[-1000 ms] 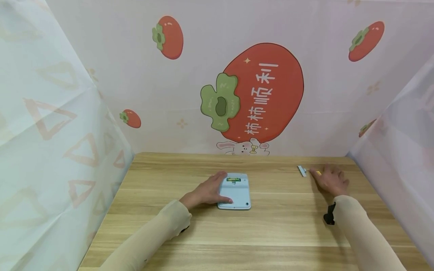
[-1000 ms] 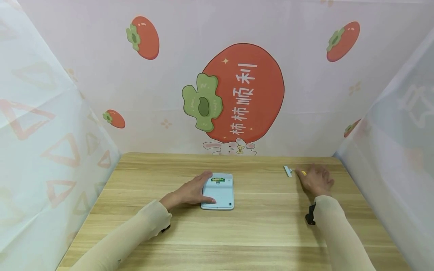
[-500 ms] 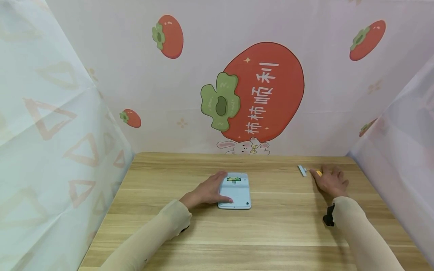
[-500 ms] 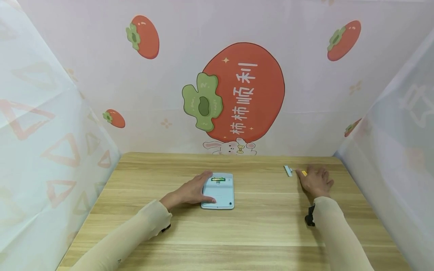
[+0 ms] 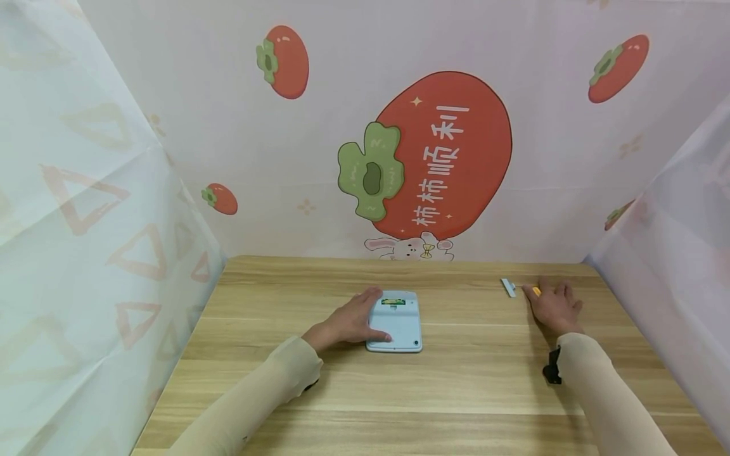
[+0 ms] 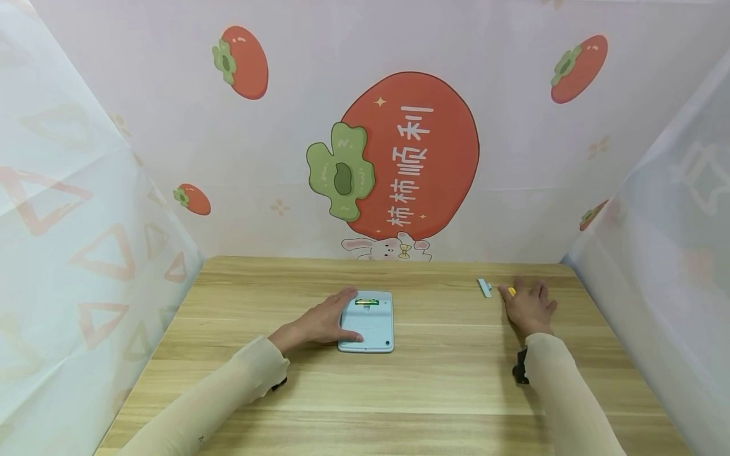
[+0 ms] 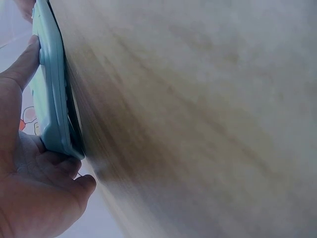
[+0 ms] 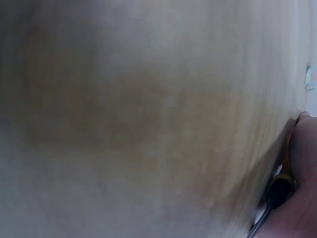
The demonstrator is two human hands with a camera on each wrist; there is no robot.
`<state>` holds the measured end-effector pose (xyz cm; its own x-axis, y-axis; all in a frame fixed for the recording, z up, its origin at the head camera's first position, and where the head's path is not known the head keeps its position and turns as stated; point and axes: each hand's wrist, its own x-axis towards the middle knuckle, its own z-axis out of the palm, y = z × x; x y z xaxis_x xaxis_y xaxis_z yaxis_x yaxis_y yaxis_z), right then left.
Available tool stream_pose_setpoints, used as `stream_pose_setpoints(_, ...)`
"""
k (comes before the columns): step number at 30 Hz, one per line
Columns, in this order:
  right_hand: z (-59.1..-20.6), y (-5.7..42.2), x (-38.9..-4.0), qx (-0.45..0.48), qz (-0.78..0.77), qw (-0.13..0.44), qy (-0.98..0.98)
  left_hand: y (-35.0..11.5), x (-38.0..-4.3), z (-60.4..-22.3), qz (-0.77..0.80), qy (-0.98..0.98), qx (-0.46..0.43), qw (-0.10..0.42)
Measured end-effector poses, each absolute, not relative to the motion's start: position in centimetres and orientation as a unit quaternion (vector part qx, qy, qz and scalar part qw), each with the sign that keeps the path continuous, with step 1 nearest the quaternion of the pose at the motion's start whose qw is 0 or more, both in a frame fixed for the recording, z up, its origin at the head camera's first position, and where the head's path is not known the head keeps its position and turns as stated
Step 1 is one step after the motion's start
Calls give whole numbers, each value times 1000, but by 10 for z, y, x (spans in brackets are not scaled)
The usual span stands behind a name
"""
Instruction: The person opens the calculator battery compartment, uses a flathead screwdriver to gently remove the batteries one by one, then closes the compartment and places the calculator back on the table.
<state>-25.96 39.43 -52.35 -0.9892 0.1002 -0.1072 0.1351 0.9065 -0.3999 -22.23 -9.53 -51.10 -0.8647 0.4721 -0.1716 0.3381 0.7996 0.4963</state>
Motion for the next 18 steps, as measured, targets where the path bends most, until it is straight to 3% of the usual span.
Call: stream_pose_setpoints(18, -526, 386, -260, 15, -157, -14, 987, -96, -224, -514, 235, 936, 217, 146)
